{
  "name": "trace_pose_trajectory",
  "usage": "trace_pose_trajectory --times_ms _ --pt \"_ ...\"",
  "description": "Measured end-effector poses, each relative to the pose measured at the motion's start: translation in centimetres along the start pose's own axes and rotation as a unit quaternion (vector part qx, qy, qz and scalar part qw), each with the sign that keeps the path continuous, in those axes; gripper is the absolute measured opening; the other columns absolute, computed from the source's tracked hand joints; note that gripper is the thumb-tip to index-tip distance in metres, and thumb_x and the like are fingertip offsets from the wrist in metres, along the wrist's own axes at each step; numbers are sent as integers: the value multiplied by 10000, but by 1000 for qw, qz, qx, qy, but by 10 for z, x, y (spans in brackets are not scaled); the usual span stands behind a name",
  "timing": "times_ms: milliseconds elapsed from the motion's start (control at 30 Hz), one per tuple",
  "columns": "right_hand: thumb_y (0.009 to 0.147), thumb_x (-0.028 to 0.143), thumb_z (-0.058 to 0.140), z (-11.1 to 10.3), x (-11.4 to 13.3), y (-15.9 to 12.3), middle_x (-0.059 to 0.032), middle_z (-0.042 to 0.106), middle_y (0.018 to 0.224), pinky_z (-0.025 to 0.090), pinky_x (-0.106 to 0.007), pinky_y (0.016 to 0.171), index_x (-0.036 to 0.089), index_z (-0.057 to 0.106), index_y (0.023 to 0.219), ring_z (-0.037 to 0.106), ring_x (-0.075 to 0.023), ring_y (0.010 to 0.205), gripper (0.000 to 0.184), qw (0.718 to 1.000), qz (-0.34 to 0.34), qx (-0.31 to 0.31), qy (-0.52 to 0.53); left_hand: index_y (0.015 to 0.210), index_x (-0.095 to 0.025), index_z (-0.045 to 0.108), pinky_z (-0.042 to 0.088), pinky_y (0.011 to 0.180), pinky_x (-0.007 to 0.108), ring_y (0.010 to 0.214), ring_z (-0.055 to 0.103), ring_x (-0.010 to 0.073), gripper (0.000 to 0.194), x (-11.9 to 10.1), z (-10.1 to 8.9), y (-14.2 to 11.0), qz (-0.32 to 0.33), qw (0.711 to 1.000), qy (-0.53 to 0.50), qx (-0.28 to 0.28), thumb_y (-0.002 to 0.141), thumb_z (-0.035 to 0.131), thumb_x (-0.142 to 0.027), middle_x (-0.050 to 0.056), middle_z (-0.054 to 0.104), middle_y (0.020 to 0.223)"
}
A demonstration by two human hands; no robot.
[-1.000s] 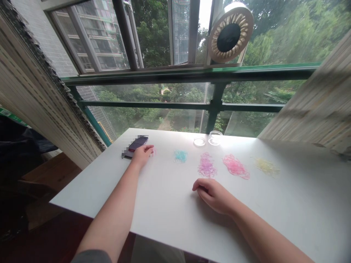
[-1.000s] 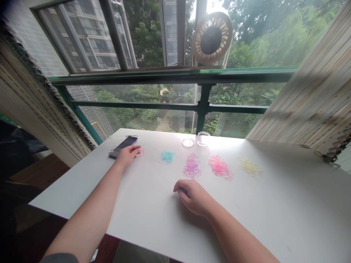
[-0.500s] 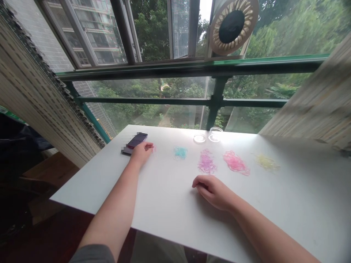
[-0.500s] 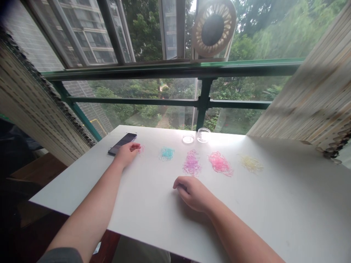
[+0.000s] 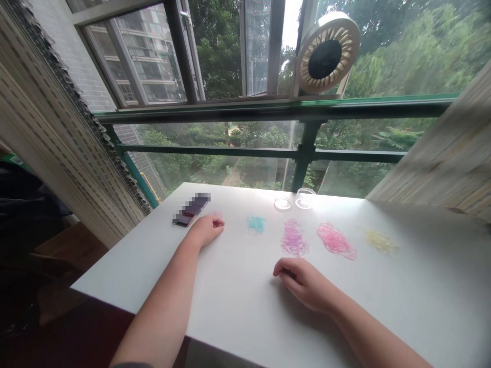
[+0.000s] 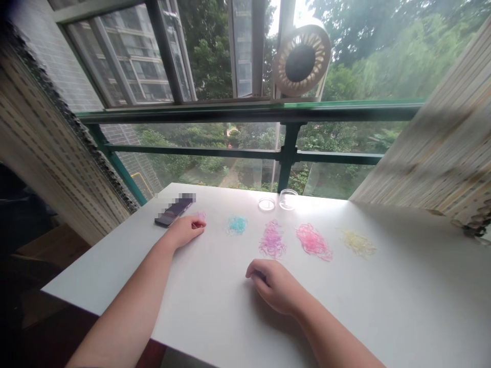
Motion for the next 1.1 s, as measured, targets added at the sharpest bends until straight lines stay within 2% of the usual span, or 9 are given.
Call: trace_pose_trajectory --times_ms 267,500,733,967,1100 --pt "803 87 406 0 -1 1 -9 633 771 404 -247 638 198 609 845 557 -135 694 235 1000 7 -4 0 748 -221 699 415 628 245 722 633 176 117 1 2 1 -6 1000 24 19 711 611 -288 10 718 781" --pt "795 83 408 0 -1 2 -6 634 764 408 -246 643 197 608 839 555 -133 688 235 1000 6 -11 2 777 -215 676 424 694 256 786 634 198 173 -5 -5 1 -5 999 33 -14 788 516 -278 41 713 810" --pt "792 84 410 -1 -1 1 -7 642 775 405 -243 644 197 612 841 559 -133 697 237 1000 5 -17 0 786 -220 678 432 641 235 744 637 173 147 5 0 -2 -24 1000 20 1 680 637 -313 9 717 816" --pt "793 88 411 0 0 2 -10 641 769 414 -247 646 196 606 830 564 -138 695 226 1000 1 -18 9 719 -230 694 406 584 235 695 631 172 100 10 0 0 -47 999 26 8 688 620 -290 2 715 743" --pt "795 90 413 0 -2 2 -14 643 777 418 -251 653 195 605 832 569 -143 707 222 1000 3 -19 10 757 -220 678 418 611 240 751 641 185 109 13 -2 0 -70 997 27 -3 689 614 -279 20 723 809"
Point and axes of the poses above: each hand's wrist, its own y-axis towards the middle knuckle, its own z-axis out of the palm, x = y × z, the point moved 7 cm from there along y, towards the middle knuckle
